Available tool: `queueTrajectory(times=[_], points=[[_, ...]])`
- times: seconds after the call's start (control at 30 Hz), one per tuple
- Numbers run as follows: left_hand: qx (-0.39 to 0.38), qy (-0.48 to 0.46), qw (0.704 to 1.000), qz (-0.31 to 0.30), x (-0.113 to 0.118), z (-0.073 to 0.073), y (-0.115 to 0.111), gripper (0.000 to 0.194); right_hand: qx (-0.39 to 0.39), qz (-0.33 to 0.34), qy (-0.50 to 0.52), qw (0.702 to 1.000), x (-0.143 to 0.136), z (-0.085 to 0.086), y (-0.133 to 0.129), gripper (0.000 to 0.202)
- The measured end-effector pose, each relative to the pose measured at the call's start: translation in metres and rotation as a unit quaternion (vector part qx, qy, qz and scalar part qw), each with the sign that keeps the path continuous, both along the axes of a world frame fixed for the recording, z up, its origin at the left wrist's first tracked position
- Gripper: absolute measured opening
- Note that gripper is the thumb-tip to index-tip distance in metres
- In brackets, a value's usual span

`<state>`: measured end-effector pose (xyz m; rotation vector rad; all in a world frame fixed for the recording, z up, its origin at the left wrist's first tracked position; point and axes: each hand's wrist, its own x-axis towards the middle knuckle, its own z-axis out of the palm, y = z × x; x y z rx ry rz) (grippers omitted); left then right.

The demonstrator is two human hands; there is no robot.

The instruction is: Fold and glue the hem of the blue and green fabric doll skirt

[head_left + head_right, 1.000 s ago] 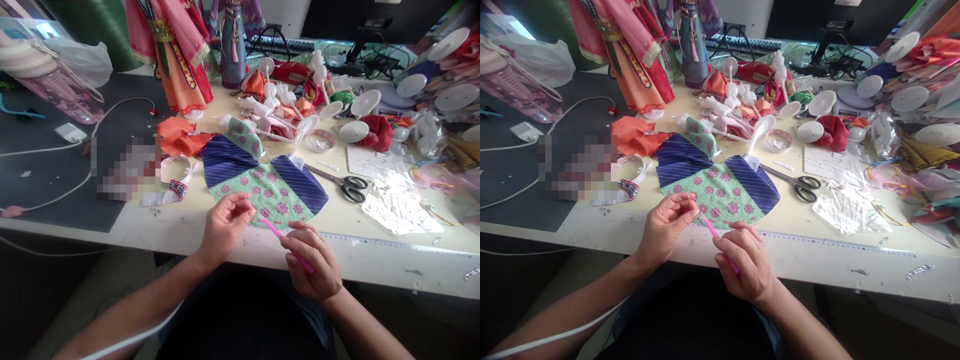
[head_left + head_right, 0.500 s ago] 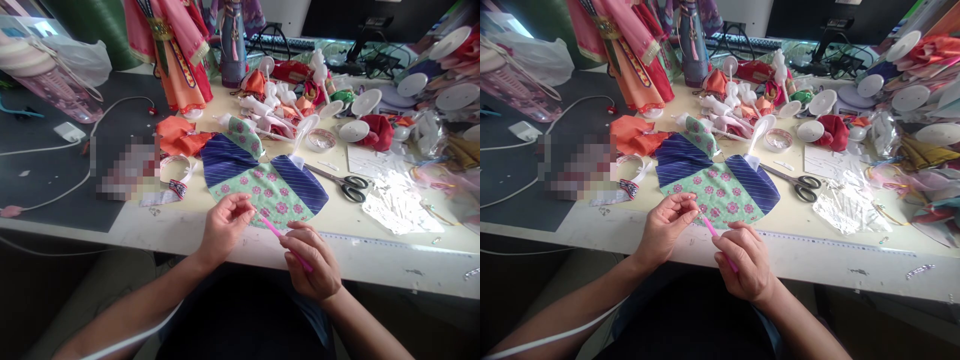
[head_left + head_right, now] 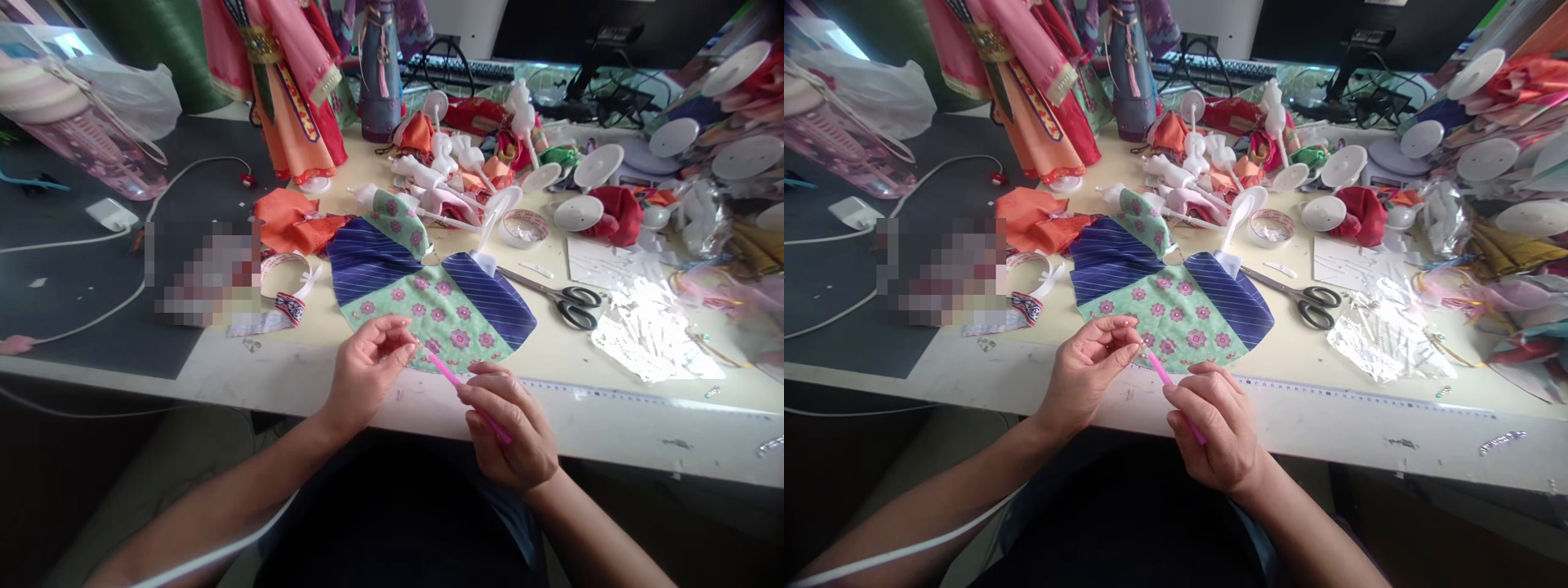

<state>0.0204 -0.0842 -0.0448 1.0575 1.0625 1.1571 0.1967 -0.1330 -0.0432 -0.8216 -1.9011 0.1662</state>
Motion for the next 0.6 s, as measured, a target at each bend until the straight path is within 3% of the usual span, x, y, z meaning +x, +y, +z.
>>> queueTrajectory(times=[0.3,0.6], points=[[0.083,0.059,0.994,0.041,-0.002,0.005,-0.006,0.02,-0.016,-0.018,0.016,1.0,0.003,-0.002,0.0,0.035],[0.104,0.12,0.987,0.013,-0.003,0.007,-0.01,0.017,-0.036,-0.026,-0.021,0.999,0.016,0.003,-0.001,0.034]])
